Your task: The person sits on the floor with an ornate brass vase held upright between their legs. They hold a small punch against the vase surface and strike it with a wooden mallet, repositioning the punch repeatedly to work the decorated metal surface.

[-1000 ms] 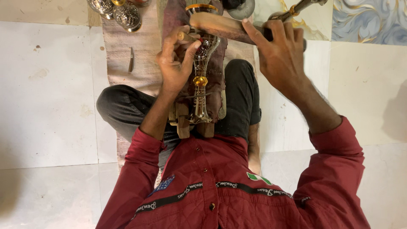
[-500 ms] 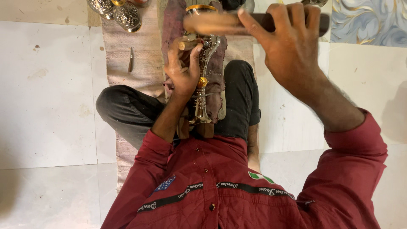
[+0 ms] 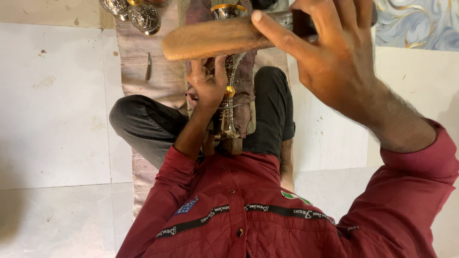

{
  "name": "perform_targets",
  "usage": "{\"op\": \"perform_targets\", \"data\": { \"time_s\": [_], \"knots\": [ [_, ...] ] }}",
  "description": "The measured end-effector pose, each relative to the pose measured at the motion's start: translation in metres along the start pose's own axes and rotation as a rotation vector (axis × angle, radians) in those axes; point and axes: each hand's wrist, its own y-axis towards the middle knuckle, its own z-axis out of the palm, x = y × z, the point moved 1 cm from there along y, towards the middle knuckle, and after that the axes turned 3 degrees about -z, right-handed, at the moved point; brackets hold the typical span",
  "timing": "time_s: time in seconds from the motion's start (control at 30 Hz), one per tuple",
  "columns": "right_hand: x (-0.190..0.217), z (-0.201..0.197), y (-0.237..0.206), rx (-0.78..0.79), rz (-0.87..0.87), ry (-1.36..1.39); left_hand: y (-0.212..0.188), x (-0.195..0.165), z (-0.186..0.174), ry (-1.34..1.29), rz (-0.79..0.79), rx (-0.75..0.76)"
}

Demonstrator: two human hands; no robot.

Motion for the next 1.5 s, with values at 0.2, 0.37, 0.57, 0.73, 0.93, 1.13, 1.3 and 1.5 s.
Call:
{"op": "perform_targets", "data": {
  "time_s": [0.2,0.37,0.57,0.73,0.93,1.13,1.3,1.5],
  "knots": [
    [0.003,-0.001,0.002,-0.016,-0.034,-0.079,0.001,0.002,-0.001,0.015,0.054,0.008],
    [0.006,-0.001,0.003,-0.069,-0.050,-0.088,-0.001,0.009,-0.003,0.077,0.005,-0.004],
    [0.007,-0.001,0.005,-0.038,-0.057,-0.105,-0.003,0.012,-0.004,0.022,0.030,0.008],
    [0.008,-0.001,0.008,-0.044,-0.045,-0.083,-0.001,0.011,-0.005,0.000,0.064,0.043],
    [0.009,-0.001,0.009,-0.033,-0.051,-0.104,-0.001,0.009,-0.004,-0.006,0.048,0.024],
    [0.008,0.000,0.009,-0.041,-0.045,-0.083,0.001,0.009,-0.006,0.044,0.076,0.030],
    [0.008,0.000,0.010,-0.034,-0.019,-0.009,0.002,0.009,-0.005,0.047,0.043,0.042],
    [0.008,0.000,0.011,-0.027,0.006,0.033,0.003,0.001,-0.006,0.055,0.025,0.042]
  ]
}}
